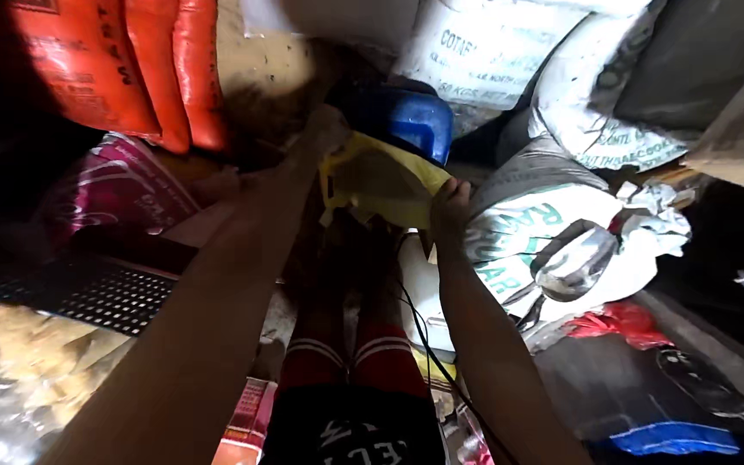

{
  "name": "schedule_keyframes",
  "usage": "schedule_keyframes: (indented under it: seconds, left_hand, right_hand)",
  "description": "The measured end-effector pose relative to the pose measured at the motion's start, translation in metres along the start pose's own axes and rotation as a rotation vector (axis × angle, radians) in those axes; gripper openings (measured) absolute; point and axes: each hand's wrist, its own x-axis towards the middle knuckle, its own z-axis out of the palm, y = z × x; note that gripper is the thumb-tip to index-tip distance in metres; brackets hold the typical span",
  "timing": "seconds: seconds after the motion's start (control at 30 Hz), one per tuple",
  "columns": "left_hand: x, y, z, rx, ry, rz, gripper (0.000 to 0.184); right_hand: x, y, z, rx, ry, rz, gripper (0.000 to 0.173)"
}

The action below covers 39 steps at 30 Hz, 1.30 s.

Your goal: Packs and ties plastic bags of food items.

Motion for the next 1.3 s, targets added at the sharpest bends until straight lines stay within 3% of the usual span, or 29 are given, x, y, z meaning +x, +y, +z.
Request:
schedule_keyframes:
  seconds: [0.1,0.17,0.23,0.33,0.43,0.53,0.6,0.67,0.73,0.83,0.97,1.03,1.17,1.23,1.3]
  left_hand:
    - [0.001,0.032,-0.017,0.235,0.005,0.028,0.033]
    - [0.03,0.028,-0.011,0.334,0.082,0.138,0.034]
    - [0.049,0.023,-0.005,0.333,0.163,0.241,0.037]
    - [0.039,0.016,0.008,0.183,0.353,0.333,0.063]
    - [0.006,-0.013,0.047,0.177,0.555,0.364,0.08]
    - [-0.043,-0.049,0.101,0.295,0.583,0.3,0.096]
    - [-0.061,-0.07,0.136,0.315,0.584,0.224,0.094]
    - [-0.07,-0.084,0.158,0.268,0.462,0.102,0.098]
    - [-0.069,-0.09,0.162,0.173,0.329,0.003,0.1]
    - [-0.07,-0.092,0.158,0.109,0.238,-0.039,0.098]
    - [-0.109,-0.086,0.154,0.005,0.32,0.016,0.091]
    - [-0.16,-0.08,0.153,-0.055,0.336,0.103,0.081]
    - [-0.292,-0.107,0.169,-0.243,0.064,0.163,0.056]
    - [-0.365,-0.139,0.175,-0.375,-0.021,0.045,0.053]
    - [-0.442,-0.172,0.202,-0.532,0.048,-0.065,0.053]
  right_hand:
    - [0.012,-0.003,0.011,0.027,-0.019,0.107,0.053]
    - [0.023,-0.007,0.013,0.028,-0.092,0.199,0.059]
    - [0.03,-0.005,0.018,0.029,-0.116,0.27,0.059]
    - [0.027,0.0,0.018,0.089,0.01,0.258,0.053]
    - [0.008,-0.003,0.006,0.092,0.271,-0.091,0.049]
    - [-0.015,-0.023,-0.008,-0.07,0.161,-0.499,0.048]
    - [-0.018,-0.028,0.003,-0.214,-0.011,-0.66,0.069]
    - [-0.012,-0.023,0.014,-0.393,-0.188,-0.622,0.103]
    - [-0.003,-0.019,0.018,-0.504,-0.262,-0.525,0.125]
    - [0.004,-0.018,0.016,-0.59,-0.27,-0.469,0.139]
    - [-0.016,-0.036,-0.01,-0.651,-0.27,-0.52,0.146]
    - [-0.04,-0.043,-0.033,-0.61,-0.283,-0.609,0.133]
    - [-0.091,-0.056,-0.084,-0.704,-0.516,-0.564,0.048]
    - [-0.117,-0.075,-0.104,-0.769,-0.645,-0.579,0.043]
    - [-0.14,-0.086,-0.125,-0.809,-0.677,-0.665,0.044]
